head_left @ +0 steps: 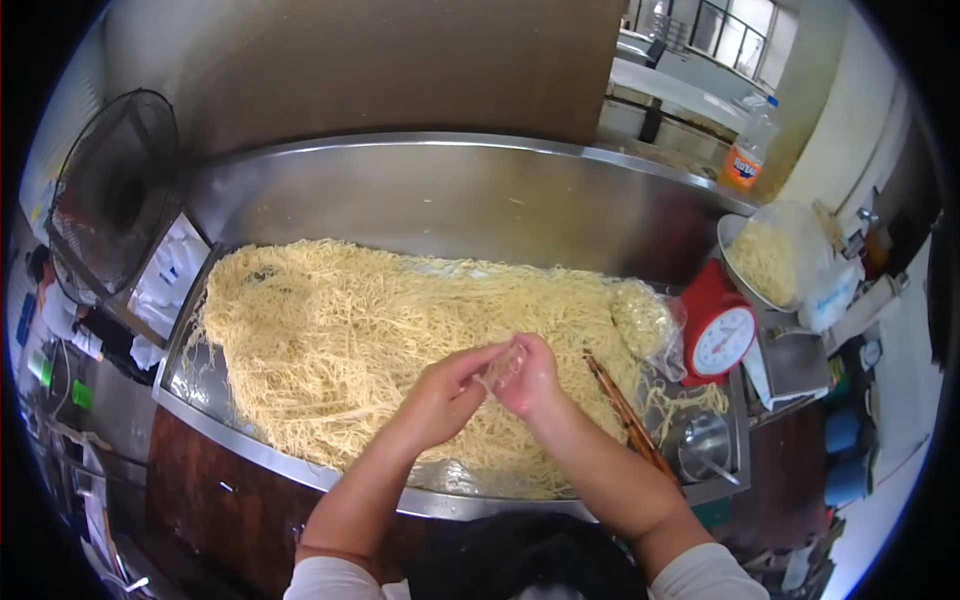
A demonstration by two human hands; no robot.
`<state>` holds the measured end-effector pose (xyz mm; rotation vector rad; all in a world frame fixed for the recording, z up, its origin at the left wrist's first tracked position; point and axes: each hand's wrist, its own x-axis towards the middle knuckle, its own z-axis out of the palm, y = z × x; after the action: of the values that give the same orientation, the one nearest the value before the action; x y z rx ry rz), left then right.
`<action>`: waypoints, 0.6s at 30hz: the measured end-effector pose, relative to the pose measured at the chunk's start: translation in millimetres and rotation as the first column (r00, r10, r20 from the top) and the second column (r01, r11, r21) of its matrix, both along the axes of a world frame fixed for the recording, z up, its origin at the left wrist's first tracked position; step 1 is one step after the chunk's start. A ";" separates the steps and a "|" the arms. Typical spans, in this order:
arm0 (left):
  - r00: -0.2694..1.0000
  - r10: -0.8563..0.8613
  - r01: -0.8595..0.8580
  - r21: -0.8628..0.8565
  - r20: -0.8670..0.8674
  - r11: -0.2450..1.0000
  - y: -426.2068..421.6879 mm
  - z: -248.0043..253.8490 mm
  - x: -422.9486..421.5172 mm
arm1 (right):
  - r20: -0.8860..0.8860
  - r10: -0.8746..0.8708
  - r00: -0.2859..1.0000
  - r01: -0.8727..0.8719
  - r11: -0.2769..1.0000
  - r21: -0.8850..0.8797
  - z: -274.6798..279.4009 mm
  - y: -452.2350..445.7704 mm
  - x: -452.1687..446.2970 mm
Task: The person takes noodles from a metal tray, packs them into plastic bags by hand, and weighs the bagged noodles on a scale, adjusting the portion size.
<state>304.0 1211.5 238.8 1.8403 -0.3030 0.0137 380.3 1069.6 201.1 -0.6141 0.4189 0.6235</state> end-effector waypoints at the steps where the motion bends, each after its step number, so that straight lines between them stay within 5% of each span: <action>1: 0.981 0.101 -0.122 0.122 0.167 0.985 8.8 -5.5 -5.8 | -0.035 -0.018 0.999 0.018 1.000 0.016 -10.8 -5.9 5.4; 4: 0.879 0.203 -0.394 0.420 0.431 0.818 17.6 -29.1 -11.6 | -0.043 0.023 0.999 -0.025 0.999 -0.042 6.2 -11.9 7.2; 5: 0.958 0.201 -0.277 0.486 0.203 0.829 18.3 -44.7 -13.6 | 0.013 0.070 0.997 -0.070 0.997 -0.027 14.2 -15.6 5.7; 8: 0.966 0.259 -0.244 0.294 -0.013 0.924 32.7 -94.5 -26.1 | 0.229 0.189 0.955 -0.158 0.977 -0.146 43.7 -28.1 12.5; 11: 0.789 0.599 -0.549 0.279 -0.139 0.788 57.0 -106.5 -40.8 | 0.370 0.208 0.906 -0.092 0.947 -0.308 88.6 -58.6 11.9; 12: 0.765 0.640 -0.583 0.354 -0.064 0.732 67.2 -112.7 -45.2 | 0.407 0.203 0.890 -0.050 0.933 -0.356 108.2 -66.3 12.5; 15: 0.755 0.624 -0.605 0.580 0.202 0.545 104.5 -128.6 -46.6 | 0.522 0.498 0.692 -0.043 0.751 -0.659 163.6 -100.6 17.2; 18: 0.817 0.566 -0.411 0.798 0.107 0.442 138.2 -136.0 -37.5 | 0.391 0.787 0.478 0.115 0.386 -0.915 230.1 -134.3 24.1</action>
<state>266.5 1349.7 102.9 2.7705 0.4810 0.1423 404.4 935.3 431.2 -2.0205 -0.4360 0.4570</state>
